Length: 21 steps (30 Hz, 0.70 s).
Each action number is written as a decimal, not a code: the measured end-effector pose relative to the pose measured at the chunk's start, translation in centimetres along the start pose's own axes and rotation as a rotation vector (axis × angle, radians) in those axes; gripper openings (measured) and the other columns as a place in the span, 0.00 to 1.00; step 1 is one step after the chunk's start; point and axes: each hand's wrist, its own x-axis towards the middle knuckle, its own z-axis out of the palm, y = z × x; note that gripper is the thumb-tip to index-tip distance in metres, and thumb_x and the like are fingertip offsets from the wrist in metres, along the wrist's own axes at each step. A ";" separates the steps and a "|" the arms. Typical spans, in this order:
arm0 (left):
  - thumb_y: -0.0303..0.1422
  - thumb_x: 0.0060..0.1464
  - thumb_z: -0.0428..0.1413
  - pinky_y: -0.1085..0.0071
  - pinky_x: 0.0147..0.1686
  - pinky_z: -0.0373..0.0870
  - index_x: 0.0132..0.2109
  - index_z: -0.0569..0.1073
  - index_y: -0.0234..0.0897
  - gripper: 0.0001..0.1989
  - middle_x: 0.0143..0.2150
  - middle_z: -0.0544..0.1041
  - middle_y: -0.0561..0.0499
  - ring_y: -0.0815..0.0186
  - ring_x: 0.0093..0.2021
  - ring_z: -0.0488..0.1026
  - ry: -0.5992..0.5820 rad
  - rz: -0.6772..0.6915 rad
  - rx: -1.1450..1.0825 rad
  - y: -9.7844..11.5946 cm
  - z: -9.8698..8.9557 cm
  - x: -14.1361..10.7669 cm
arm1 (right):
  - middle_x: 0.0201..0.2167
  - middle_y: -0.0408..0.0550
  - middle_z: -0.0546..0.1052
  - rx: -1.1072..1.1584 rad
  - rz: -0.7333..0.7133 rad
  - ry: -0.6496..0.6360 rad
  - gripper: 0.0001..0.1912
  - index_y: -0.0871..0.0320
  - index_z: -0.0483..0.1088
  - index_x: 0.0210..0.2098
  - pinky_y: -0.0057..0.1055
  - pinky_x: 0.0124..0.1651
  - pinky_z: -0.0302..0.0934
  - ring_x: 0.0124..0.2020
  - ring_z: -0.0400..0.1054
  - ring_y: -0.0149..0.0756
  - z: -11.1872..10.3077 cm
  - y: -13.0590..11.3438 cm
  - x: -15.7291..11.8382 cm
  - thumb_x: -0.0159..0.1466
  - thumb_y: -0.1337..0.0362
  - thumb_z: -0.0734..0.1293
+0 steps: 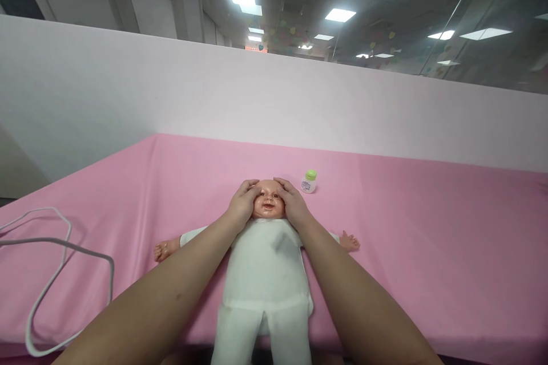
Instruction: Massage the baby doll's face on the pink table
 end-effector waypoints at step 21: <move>0.41 0.44 0.62 0.63 0.47 0.68 0.57 0.65 0.42 0.32 0.51 0.73 0.44 0.58 0.48 0.72 -0.071 0.013 0.040 1.2 0.0 -1.0 | 0.58 0.42 0.65 -0.086 0.001 -0.023 0.27 0.47 0.63 0.58 0.39 0.60 0.54 0.58 0.59 0.39 -0.3 -0.5 -0.4 0.59 0.54 0.66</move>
